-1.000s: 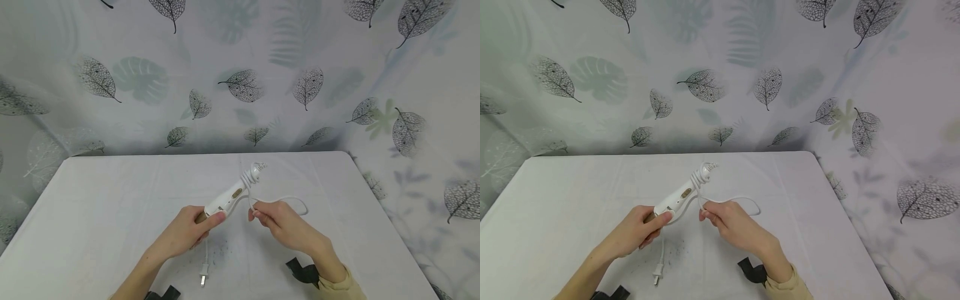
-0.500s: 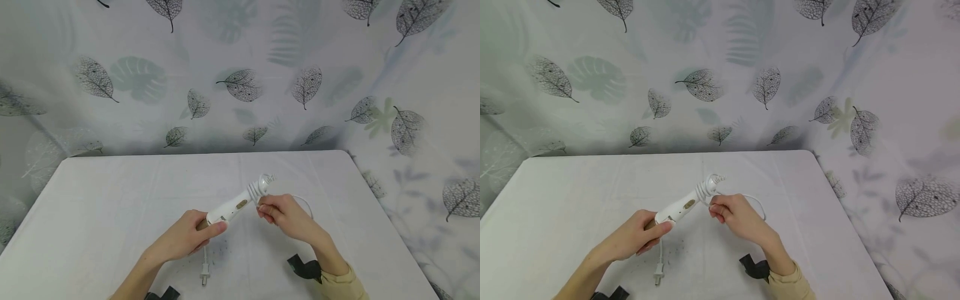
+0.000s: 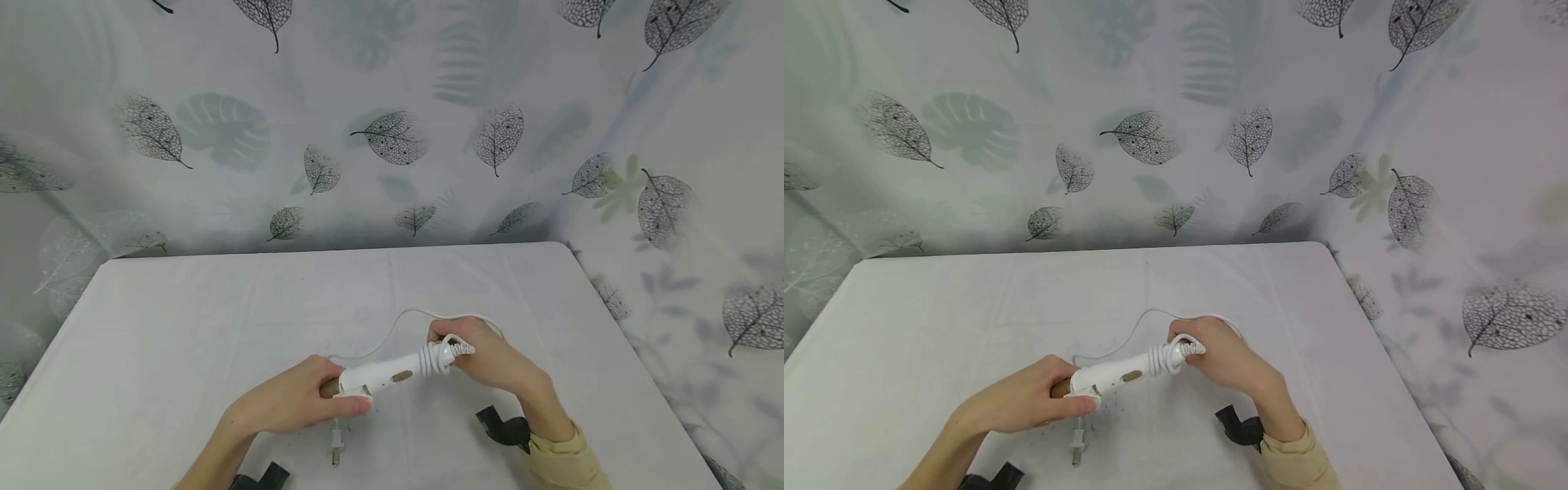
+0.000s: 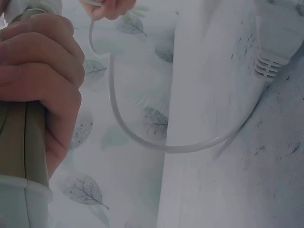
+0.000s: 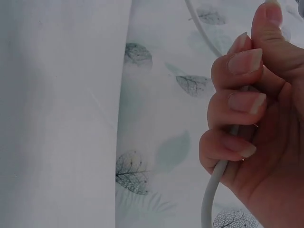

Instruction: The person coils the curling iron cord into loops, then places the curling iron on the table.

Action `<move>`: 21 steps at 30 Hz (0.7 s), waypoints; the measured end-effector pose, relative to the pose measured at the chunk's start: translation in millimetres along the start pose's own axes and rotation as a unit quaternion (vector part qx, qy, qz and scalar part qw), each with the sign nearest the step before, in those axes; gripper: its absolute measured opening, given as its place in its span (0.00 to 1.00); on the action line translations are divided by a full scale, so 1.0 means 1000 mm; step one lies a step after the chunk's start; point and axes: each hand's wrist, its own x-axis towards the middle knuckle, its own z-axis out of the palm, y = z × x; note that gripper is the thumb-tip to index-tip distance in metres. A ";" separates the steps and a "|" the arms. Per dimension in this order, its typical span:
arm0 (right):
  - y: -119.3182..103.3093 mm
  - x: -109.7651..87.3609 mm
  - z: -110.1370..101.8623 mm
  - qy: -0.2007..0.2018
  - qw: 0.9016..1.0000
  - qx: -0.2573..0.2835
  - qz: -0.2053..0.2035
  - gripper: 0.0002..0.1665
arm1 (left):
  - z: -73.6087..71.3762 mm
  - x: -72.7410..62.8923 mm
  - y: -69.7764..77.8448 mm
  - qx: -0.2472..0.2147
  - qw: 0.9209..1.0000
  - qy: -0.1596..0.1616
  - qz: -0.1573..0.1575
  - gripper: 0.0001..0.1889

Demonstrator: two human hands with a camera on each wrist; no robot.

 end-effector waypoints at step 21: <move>0.002 0.003 0.000 -0.028 0.999 -0.008 -0.022 0.09 | 0.008 0.002 -0.002 0.074 0.994 -0.008 -0.080 0.24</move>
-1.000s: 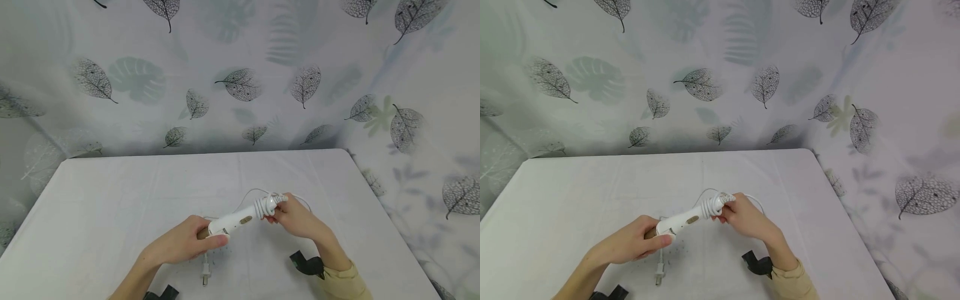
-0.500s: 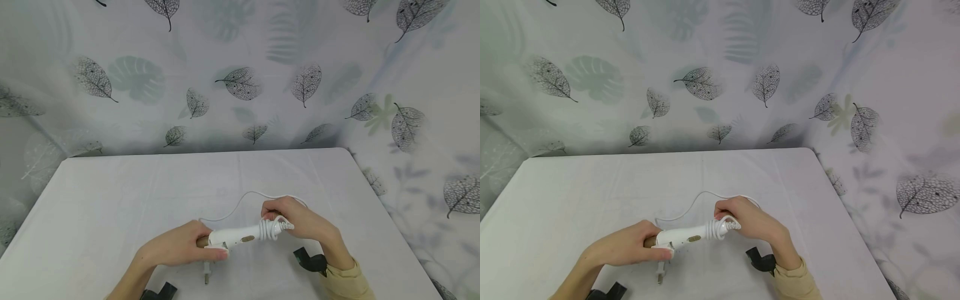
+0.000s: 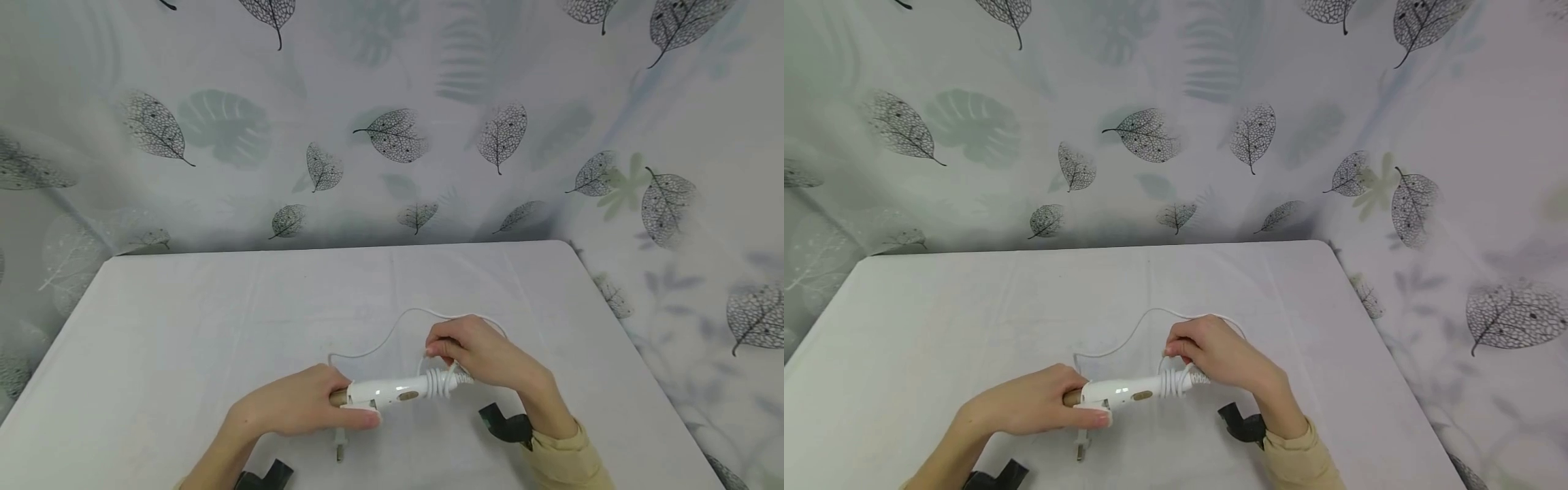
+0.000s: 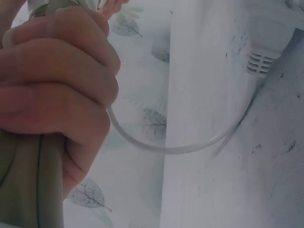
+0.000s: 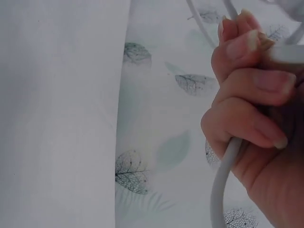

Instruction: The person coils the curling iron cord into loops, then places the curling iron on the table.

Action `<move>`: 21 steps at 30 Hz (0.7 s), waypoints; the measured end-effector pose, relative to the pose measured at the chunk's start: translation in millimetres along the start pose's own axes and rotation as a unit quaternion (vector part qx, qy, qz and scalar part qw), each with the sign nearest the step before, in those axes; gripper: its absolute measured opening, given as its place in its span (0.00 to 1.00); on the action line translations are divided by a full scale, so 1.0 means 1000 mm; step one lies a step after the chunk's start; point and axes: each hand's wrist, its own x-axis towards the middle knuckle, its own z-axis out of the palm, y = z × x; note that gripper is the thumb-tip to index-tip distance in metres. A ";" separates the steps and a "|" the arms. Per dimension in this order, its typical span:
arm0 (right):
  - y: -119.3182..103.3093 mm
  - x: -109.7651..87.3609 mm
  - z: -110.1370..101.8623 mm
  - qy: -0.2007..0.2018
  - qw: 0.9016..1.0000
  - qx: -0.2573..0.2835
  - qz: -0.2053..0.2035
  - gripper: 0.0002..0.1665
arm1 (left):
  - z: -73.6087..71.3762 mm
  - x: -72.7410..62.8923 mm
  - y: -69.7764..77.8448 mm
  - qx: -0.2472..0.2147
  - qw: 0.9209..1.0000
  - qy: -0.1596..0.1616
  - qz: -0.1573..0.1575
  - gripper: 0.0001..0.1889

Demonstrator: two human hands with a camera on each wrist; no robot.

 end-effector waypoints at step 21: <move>-0.019 -0.002 0.006 0.046 0.994 0.004 0.100 0.10 | 0.010 0.006 -0.002 0.082 0.995 0.057 -0.029 0.30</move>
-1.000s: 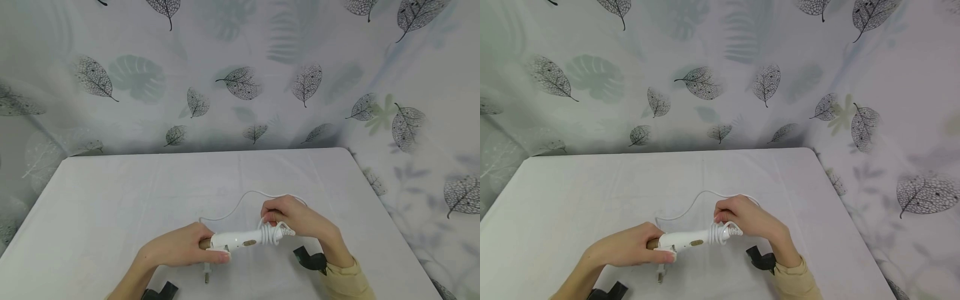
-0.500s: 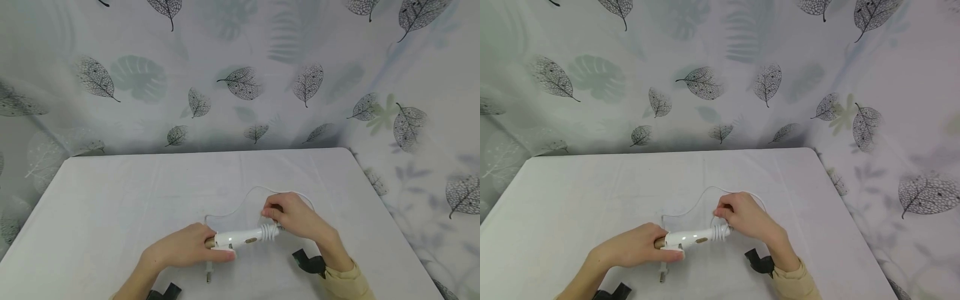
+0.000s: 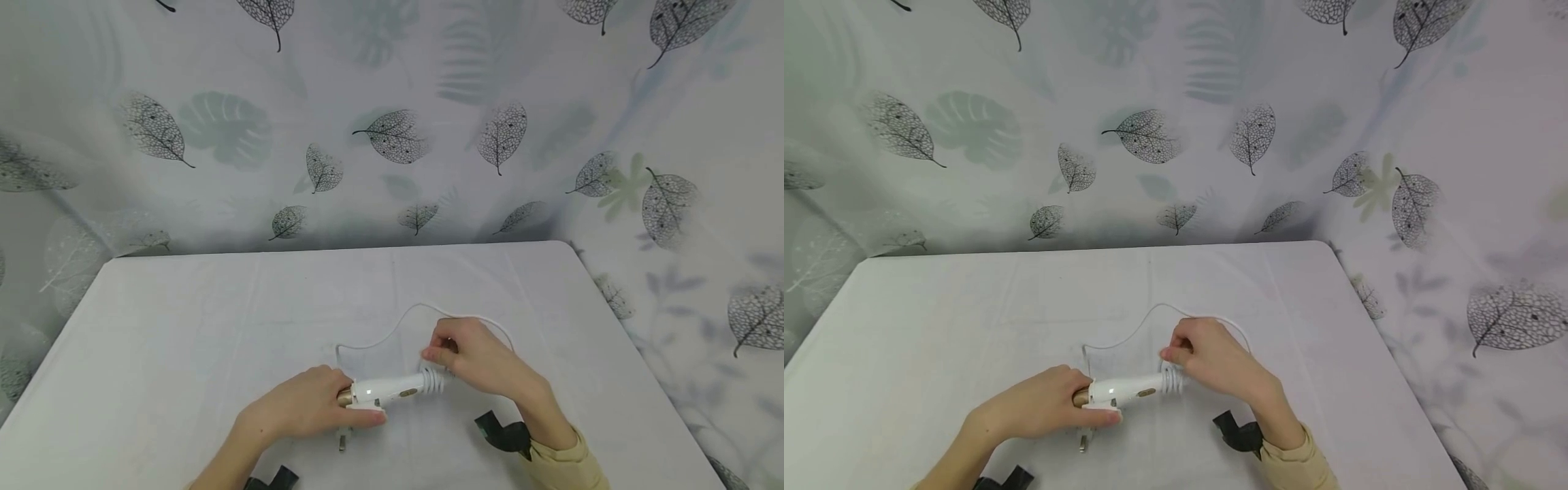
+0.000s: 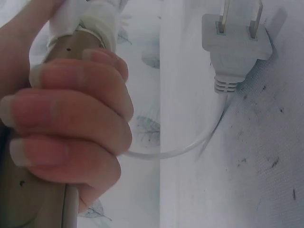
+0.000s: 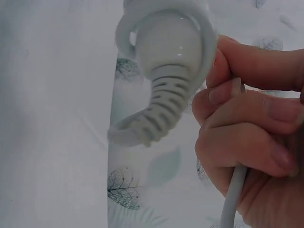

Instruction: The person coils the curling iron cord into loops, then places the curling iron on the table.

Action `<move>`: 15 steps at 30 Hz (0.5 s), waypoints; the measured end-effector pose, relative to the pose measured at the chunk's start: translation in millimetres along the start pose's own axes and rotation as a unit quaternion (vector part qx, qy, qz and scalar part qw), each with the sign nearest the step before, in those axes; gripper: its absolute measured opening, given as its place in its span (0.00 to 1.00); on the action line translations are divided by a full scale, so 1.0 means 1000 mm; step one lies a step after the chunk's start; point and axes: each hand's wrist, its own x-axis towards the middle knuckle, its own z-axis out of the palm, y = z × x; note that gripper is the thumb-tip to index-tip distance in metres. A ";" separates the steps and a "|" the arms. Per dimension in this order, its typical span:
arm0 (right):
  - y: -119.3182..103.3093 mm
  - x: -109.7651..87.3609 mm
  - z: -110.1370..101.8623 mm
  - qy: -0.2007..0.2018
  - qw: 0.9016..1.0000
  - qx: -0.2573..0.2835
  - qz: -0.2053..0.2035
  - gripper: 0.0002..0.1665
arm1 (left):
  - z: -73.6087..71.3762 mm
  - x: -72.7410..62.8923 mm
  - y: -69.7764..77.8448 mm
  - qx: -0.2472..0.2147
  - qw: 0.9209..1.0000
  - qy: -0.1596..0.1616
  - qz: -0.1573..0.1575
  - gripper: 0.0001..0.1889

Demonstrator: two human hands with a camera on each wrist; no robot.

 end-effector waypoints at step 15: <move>0.000 -0.006 -0.005 -0.146 0.989 0.010 -0.013 0.10 | -0.005 0.000 -0.004 0.057 0.996 0.039 -0.055 0.34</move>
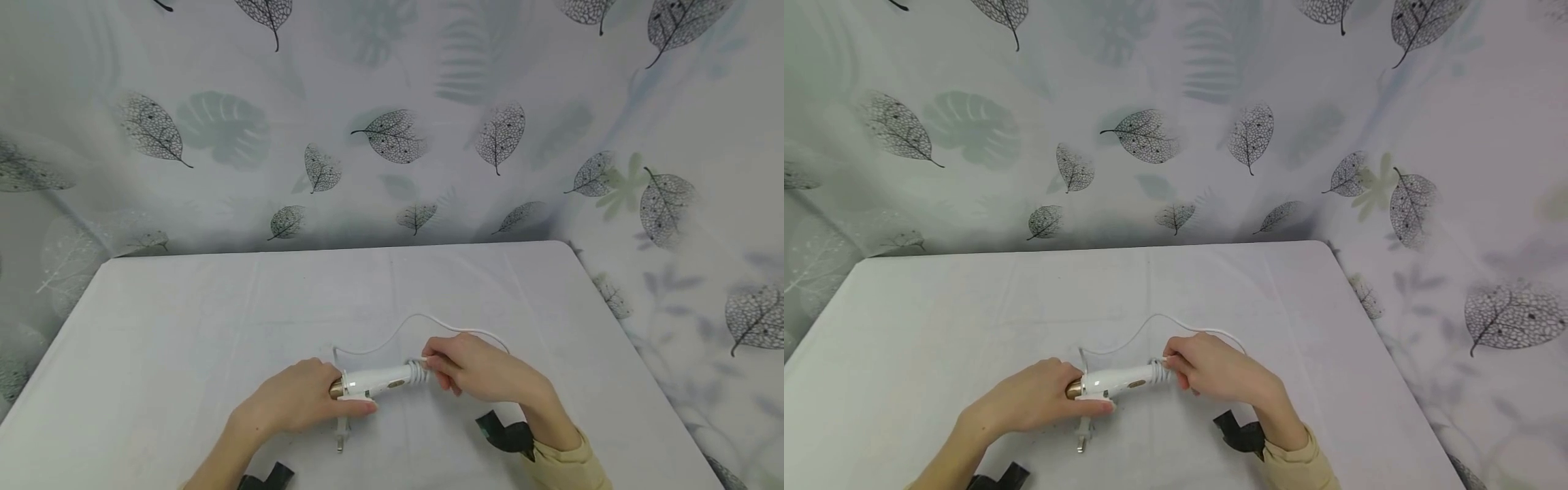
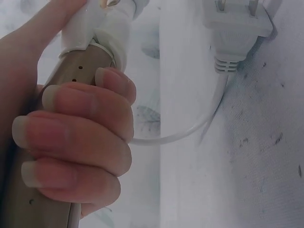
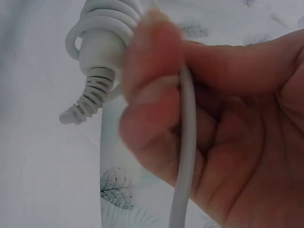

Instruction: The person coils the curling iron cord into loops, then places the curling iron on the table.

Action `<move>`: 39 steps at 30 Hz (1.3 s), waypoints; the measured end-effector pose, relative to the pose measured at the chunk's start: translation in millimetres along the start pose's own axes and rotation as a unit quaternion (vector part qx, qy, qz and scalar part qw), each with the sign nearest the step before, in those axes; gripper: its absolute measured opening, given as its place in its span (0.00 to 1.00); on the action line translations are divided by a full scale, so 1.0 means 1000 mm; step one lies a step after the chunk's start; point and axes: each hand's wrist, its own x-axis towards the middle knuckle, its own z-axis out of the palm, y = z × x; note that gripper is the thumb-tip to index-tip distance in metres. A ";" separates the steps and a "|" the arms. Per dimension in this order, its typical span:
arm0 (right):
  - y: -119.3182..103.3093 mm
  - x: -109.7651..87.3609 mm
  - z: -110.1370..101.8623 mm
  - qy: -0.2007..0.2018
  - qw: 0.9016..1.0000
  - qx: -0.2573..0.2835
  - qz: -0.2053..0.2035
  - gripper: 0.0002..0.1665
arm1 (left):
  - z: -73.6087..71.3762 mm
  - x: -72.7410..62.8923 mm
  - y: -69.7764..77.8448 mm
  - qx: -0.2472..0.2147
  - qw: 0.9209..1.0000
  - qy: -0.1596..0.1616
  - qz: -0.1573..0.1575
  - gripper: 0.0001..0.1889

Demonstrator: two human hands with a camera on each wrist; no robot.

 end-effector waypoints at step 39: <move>-0.026 -0.027 0.005 -0.037 0.980 -0.194 -0.029 0.05 | -0.009 0.003 -0.010 -0.009 1.000 0.013 -0.025 0.32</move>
